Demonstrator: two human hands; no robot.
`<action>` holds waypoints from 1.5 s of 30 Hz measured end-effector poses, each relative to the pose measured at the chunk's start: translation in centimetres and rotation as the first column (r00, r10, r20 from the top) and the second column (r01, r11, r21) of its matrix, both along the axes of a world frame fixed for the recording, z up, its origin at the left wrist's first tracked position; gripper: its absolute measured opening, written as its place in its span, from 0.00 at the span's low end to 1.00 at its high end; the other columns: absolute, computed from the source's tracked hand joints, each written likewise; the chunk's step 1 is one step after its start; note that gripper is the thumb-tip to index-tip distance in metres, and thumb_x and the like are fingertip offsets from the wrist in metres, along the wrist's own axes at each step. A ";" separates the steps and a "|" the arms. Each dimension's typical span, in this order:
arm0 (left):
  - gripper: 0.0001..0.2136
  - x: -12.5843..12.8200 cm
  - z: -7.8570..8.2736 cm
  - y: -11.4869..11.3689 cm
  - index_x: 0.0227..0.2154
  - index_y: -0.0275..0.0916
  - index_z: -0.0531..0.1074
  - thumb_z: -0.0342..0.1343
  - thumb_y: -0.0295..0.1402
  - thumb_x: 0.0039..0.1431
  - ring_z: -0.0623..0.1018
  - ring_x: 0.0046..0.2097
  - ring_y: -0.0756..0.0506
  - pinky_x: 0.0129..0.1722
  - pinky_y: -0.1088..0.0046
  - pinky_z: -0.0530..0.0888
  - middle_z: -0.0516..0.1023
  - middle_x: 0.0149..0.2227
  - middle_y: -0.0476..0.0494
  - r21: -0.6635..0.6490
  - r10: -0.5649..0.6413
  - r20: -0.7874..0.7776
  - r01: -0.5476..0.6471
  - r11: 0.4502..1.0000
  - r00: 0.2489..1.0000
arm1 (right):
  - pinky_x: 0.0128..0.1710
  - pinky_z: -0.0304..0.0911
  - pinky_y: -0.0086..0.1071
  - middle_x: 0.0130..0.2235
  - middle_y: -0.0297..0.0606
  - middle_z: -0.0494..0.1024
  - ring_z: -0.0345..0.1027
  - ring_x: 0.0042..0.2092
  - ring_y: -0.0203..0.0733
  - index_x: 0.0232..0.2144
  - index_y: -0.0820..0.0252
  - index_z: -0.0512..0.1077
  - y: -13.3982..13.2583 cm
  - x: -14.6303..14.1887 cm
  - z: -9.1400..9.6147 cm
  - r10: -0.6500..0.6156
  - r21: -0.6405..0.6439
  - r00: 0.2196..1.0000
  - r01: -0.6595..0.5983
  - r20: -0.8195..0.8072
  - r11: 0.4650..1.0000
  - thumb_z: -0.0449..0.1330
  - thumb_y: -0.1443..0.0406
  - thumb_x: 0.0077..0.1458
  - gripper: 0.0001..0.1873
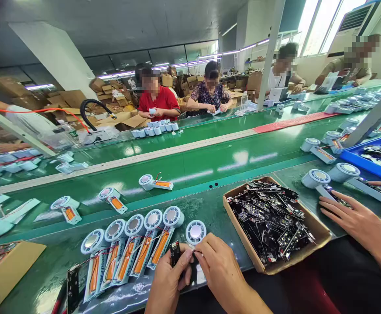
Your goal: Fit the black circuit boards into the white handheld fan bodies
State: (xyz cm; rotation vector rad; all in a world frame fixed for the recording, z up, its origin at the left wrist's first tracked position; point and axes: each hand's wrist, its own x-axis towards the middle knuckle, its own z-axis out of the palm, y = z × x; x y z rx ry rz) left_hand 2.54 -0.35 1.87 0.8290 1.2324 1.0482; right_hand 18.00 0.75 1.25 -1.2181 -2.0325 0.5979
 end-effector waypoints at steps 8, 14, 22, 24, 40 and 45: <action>0.18 -0.3 -0.2 -0.6 0.41 0.40 0.68 0.58 0.50 0.60 0.66 0.15 0.57 0.13 0.84 0.50 0.74 0.25 0.53 -0.050 -0.060 0.044 0.062 0.997 0.997 | 0.36 0.53 0.35 0.34 0.37 0.73 0.63 0.34 0.41 0.37 0.59 0.72 0.0 0.2 0.6 0.009 0.213 0.994 -0.033 0.111 0.977 0.48 0.71 0.70 0.14; 0.20 0.1 -0.2 -1.9 0.49 0.44 0.63 0.49 0.53 0.64 0.68 0.14 0.55 0.11 0.86 0.52 0.72 0.25 0.55 -0.023 -0.153 -0.106 0.151 0.988 0.983 | 0.35 0.50 0.36 0.33 0.37 0.73 0.62 0.34 0.42 0.36 0.59 0.72 -0.2 -0.2 1.0 -0.012 0.236 0.988 -0.026 0.155 0.971 0.48 0.70 0.70 0.14; 0.20 0.7 0.3 -2.1 0.51 0.42 0.64 0.43 0.51 0.68 0.63 0.17 0.52 0.16 0.80 0.59 0.63 0.15 0.60 0.043 -0.177 -0.320 0.200 0.979 0.931 | 0.32 0.46 0.36 0.31 0.36 0.71 0.58 0.31 0.42 0.33 0.59 0.72 -0.3 -0.3 1.1 0.003 0.250 0.983 -0.050 0.185 0.967 0.47 0.69 0.71 0.17; 0.21 0.9 0.1 -2.2 0.51 0.42 0.65 0.41 0.51 0.69 0.64 0.17 0.51 0.18 0.78 0.60 0.62 0.15 0.59 0.067 -0.171 -0.373 0.211 0.975 0.912 | 0.33 0.46 0.36 0.31 0.36 0.70 0.57 0.32 0.42 0.32 0.59 0.71 -0.3 -0.4 1.0 0.010 0.237 0.981 -0.057 0.195 0.970 0.46 0.69 0.71 0.17; 0.17 0.1 -1.0 -2.1 0.53 0.40 0.66 0.41 0.42 0.70 0.80 0.33 0.39 0.33 0.65 0.71 0.80 0.31 0.40 0.220 -0.136 -0.565 0.307 0.926 0.814 | 0.34 0.50 0.37 0.33 0.38 0.72 0.60 0.32 0.43 0.33 0.59 0.71 -0.6 -1.1 0.0 -0.016 0.157 0.973 -0.021 0.230 0.987 0.48 0.72 0.67 0.14; 0.18 -0.5 -0.5 -1.5 0.48 0.41 0.68 0.44 0.48 0.69 0.65 0.15 0.52 0.17 0.76 0.59 0.68 0.22 0.56 0.065 -0.233 -0.356 0.272 0.960 0.905 | 0.38 0.62 0.33 0.36 0.36 0.76 0.69 0.36 0.41 0.40 0.57 0.74 0.3 0.2 1.9 0.036 -0.195 0.999 -0.043 -0.041 0.980 0.56 0.70 0.63 0.08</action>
